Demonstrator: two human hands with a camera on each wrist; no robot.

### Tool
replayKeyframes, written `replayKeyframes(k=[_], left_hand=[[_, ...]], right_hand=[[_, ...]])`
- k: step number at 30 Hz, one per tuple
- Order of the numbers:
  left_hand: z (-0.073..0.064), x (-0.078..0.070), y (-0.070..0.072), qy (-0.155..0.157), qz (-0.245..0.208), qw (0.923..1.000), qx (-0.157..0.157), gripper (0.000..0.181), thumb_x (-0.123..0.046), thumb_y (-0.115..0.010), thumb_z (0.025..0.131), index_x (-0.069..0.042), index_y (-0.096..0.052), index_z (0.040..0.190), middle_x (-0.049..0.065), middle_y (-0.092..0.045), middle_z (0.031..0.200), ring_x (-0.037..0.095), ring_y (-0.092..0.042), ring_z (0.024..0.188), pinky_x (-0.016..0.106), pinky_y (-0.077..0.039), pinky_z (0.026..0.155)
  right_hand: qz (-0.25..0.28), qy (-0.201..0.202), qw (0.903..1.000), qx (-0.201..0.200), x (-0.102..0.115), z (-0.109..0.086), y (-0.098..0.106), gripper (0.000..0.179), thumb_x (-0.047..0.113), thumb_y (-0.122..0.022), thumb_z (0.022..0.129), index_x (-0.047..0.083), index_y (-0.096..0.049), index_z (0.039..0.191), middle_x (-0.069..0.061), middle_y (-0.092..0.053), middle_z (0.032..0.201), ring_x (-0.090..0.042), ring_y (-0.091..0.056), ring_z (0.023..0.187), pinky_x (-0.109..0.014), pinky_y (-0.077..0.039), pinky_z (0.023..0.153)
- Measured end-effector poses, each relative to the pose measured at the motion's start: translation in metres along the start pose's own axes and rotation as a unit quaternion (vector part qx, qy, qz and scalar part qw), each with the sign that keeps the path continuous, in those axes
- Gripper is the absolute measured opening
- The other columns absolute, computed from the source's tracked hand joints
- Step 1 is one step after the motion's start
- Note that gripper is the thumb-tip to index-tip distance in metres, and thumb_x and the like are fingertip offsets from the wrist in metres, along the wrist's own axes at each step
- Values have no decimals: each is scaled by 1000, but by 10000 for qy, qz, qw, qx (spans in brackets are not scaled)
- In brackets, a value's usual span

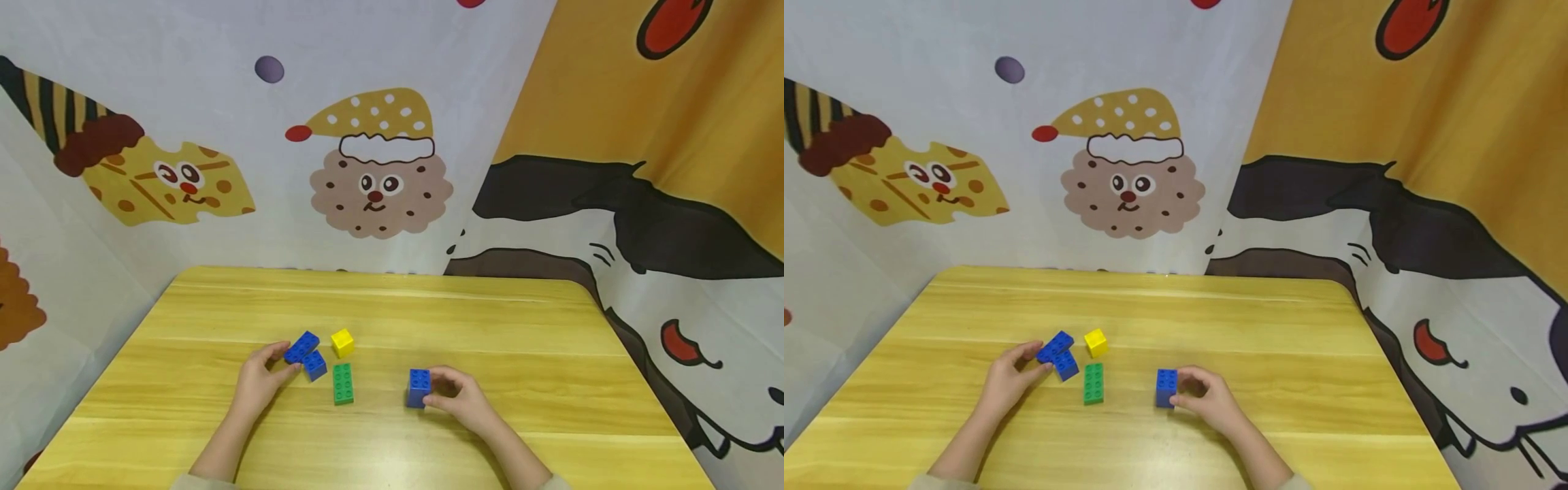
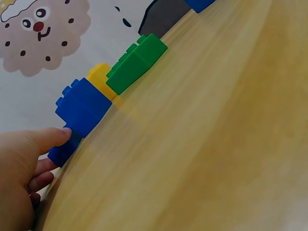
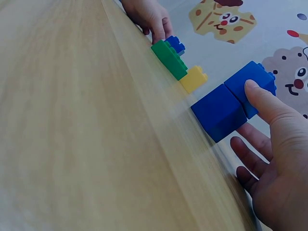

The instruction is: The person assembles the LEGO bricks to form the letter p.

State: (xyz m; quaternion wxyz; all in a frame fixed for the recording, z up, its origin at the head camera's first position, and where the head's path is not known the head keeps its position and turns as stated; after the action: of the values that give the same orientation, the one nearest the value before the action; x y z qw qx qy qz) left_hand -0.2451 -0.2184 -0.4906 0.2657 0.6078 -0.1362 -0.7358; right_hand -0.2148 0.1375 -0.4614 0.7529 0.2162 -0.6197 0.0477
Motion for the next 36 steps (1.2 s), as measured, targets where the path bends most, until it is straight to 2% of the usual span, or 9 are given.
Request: replayKeyframes(k=[6, 15, 24, 28, 30, 36], left_hand=[[0, -1, -1, 16, 50, 10000, 19, 44, -11, -80, 78, 5, -64, 116, 20, -63, 113, 34, -56, 104, 46, -46, 91], [0, -6, 5, -278, 118, 9992, -249, 36, -6, -81, 74, 4, -69, 107, 16, -66, 103, 30, -58, 95, 45, -49, 83], [1, 0, 8, 9, -223, 9994, -271, 35, -2, -78, 77, 6, -68, 110, 21, -63, 108, 34, -58, 100, 44, -50, 86], [1, -3, 12, -37, -192, 9992, -342, 36, -2, -77, 77, 5, -68, 111, 21, -63, 109, 34, -59, 100, 45, -50, 86], [1, -6, 15, -133, -140, 9989, -434, 36, -1, -77, 76, 4, -68, 111, 20, -65, 107, 32, -59, 97, 42, -51, 83], [0, -15, 24, -353, -81, 9967, -724, 37, 1, -77, 73, 2, -69, 109, 16, -66, 105, 26, -58, 91, 23, -48, 72]], right_hand=[[-52, -51, 10000, -26, -1, 0, 1, 38, 1, -75, 79, -6, -62, 114, -19, -65, 105, -21, -59, 93, -38, -48, 82], [-59, 41, 10000, -10, 0, 0, 1, 38, 1, -75, 79, -6, -62, 114, -18, -65, 103, -25, -59, 92, -31, -48, 78], [-49, 139, 9999, 27, 3, -1, 0, 37, 0, -74, 80, -6, -62, 114, -18, -65, 103, -24, -59, 90, -31, -49, 76], [-54, 222, 9997, 14, 4, -1, 1, 37, 0, -74, 80, -6, -62, 114, -18, -65, 102, -30, -59, 90, -31, -49, 76], [-35, 261, 9997, 14, 5, -1, 0, 37, -1, -74, 79, -7, -61, 114, -19, -65, 102, -31, -59, 89, -31, -49, 75], [-23, 347, 9994, 20, 4, 0, 0, 38, -1, -74, 79, -8, -60, 114, -19, -65, 102, -26, -59, 89, -31, -49, 75]])
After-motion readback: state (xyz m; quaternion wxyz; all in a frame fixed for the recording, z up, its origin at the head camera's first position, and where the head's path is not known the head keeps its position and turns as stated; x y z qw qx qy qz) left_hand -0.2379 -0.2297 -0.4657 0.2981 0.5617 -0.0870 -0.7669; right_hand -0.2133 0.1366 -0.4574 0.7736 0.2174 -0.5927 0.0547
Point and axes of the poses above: each hand's wrist, its own z-axis towards the middle knuckle, its own y-axis out of the back of the hand, x = y × z, the point moved 10 cm from there along z, towards the middle knuckle
